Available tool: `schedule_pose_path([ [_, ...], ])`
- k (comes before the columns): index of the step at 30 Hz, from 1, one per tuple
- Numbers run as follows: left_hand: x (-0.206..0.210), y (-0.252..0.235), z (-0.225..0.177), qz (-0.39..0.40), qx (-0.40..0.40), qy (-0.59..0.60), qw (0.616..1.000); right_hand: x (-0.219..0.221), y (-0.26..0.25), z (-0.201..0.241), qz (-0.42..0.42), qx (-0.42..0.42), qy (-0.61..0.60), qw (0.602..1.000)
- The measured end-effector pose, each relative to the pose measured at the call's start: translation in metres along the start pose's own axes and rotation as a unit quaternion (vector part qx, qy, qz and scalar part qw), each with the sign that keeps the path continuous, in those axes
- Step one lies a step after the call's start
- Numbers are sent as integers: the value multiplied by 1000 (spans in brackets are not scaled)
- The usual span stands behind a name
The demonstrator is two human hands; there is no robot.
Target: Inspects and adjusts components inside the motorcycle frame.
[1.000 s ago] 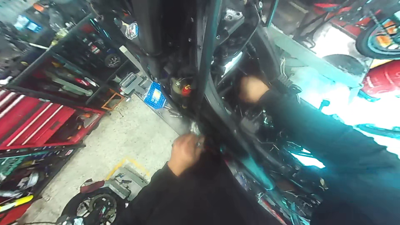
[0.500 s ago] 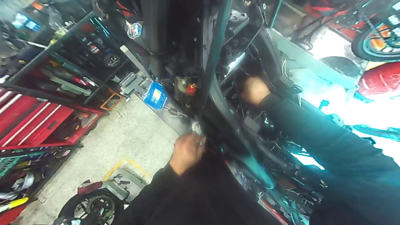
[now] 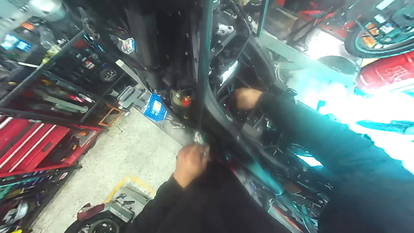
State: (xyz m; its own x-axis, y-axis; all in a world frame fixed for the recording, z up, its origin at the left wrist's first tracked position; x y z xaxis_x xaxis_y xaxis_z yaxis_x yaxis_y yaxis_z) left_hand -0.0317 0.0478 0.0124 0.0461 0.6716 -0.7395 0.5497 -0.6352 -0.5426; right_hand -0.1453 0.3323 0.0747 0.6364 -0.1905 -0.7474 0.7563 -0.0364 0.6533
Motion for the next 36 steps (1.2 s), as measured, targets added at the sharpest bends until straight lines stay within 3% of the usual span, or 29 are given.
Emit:
schedule_pose_path([
  [6, -3, 0, 2, -7, -13, 27, 1000, -2, 0, 2, 6, 28, 29, 999],
  [17, -3, 1, 4, -12, -20, 37, 999, 0, -4, 3, 22, -30, 96, 995],
  [28, -6, 2, 6, -28, -22, 61, 998, -2, -10, 0, 6, -81, 90, 993],
  [36, -4, 1, 4, -21, -15, 47, 999, 14, 5, 4, -96, 34, 37, 994],
])
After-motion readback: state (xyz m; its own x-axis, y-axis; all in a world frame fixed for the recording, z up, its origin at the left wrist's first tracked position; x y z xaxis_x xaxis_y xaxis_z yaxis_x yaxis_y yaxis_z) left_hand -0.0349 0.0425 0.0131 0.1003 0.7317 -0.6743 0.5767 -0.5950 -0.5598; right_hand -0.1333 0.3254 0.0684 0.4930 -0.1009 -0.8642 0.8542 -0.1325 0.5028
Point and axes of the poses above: each hand's wrist, its own y-axis away from the middle knuckle, its own x-axis out of the palm, z = x × y, the point moved 4 cm from there along -y, towards the middle knuckle, and after that the axes turned 12 degrees about x, right-handed, at the moved point
